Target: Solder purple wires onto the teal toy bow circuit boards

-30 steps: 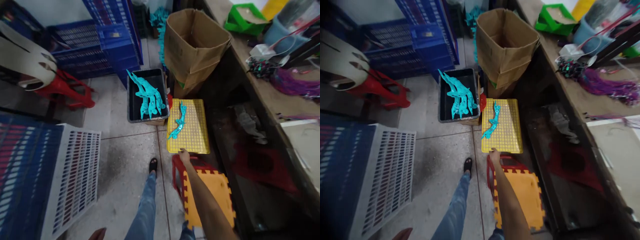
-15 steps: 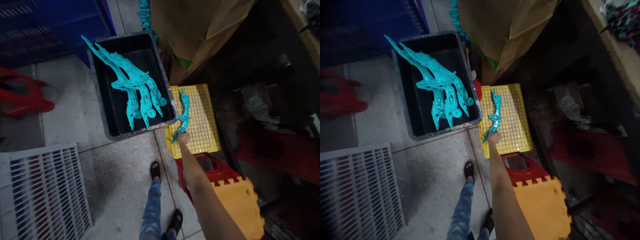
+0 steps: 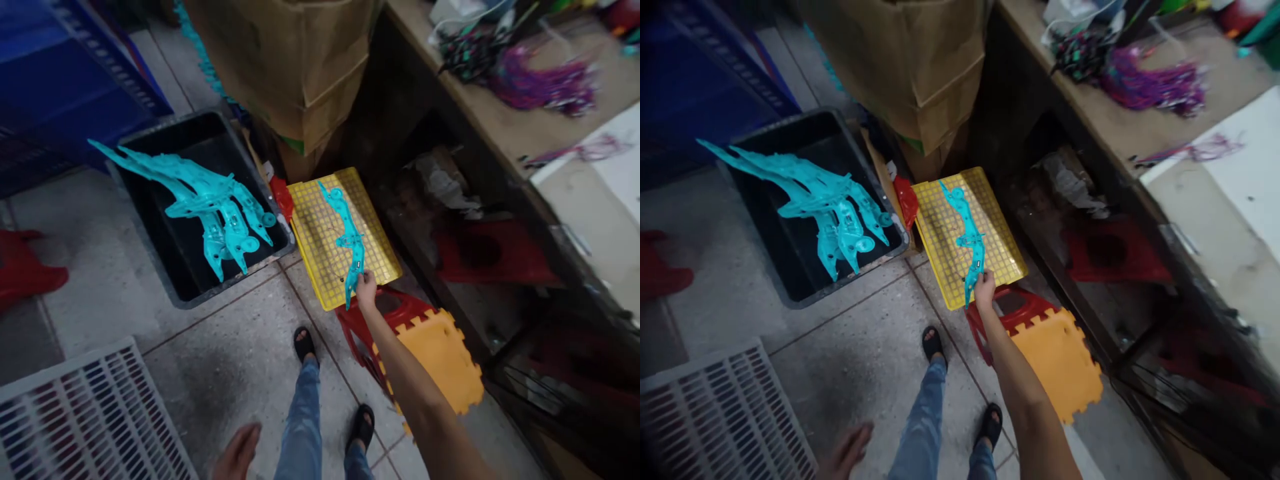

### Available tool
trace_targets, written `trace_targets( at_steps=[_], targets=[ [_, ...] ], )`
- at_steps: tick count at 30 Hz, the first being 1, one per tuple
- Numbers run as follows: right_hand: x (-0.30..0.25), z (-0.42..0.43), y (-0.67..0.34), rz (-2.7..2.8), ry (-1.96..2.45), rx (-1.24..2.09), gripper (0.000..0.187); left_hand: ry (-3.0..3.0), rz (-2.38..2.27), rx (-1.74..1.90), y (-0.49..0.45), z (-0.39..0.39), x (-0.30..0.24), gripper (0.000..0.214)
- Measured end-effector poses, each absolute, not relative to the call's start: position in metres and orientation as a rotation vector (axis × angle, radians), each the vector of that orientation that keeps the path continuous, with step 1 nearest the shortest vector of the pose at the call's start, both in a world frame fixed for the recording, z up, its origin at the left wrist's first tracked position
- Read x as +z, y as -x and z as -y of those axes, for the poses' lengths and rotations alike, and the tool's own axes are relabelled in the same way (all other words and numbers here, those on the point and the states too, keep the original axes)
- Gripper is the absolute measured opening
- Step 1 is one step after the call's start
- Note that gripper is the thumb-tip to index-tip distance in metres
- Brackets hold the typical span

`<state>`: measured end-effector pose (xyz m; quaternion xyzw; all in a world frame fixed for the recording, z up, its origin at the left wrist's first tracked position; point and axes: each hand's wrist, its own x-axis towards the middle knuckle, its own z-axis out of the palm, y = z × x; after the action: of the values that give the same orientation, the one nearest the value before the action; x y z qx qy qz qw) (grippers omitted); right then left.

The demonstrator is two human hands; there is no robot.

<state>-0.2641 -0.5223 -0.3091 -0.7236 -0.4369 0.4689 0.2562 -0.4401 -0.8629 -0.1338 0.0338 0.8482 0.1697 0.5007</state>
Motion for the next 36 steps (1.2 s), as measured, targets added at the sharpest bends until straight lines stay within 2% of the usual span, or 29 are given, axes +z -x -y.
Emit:
trace_targets(
  at_steps=[4,7,11,15,19,23,31,36],
  targets=[
    [-0.214,0.548,0.21,1.117,1.787,1.324,0.028,-0.206,-1.894,0.719,0.416,0.77,-0.134,0.082],
    [-0.138,0.571,0.164,1.097,1.683,1.337,0.03,-0.302,-1.604,0.962,0.369,0.687,-0.107,0.09],
    [-0.054,0.6,0.096,1.095,1.613,1.272,0.029,-0.305,-1.046,1.021,0.291,0.623,-0.045,0.071],
    [0.003,0.624,0.023,1.102,1.618,1.167,0.029,-0.416,-0.798,0.822,0.211,0.622,0.017,0.055],
    [0.043,0.644,-0.049,1.133,1.618,1.088,0.026,-0.461,-0.841,0.732,0.13,0.643,0.061,0.041],
    [0.072,0.659,-0.116,1.16,1.607,1.015,0.026,-0.481,-0.924,0.737,0.054,0.657,0.092,0.041],
    [0.098,0.681,-0.22,1.172,1.59,0.953,0.025,-0.616,-1.05,0.729,-0.056,0.669,0.128,0.045],
    [0.106,0.697,-0.255,1.13,1.622,0.928,0.024,-0.743,-1.099,0.708,-0.09,0.671,0.14,0.037]
  ],
)
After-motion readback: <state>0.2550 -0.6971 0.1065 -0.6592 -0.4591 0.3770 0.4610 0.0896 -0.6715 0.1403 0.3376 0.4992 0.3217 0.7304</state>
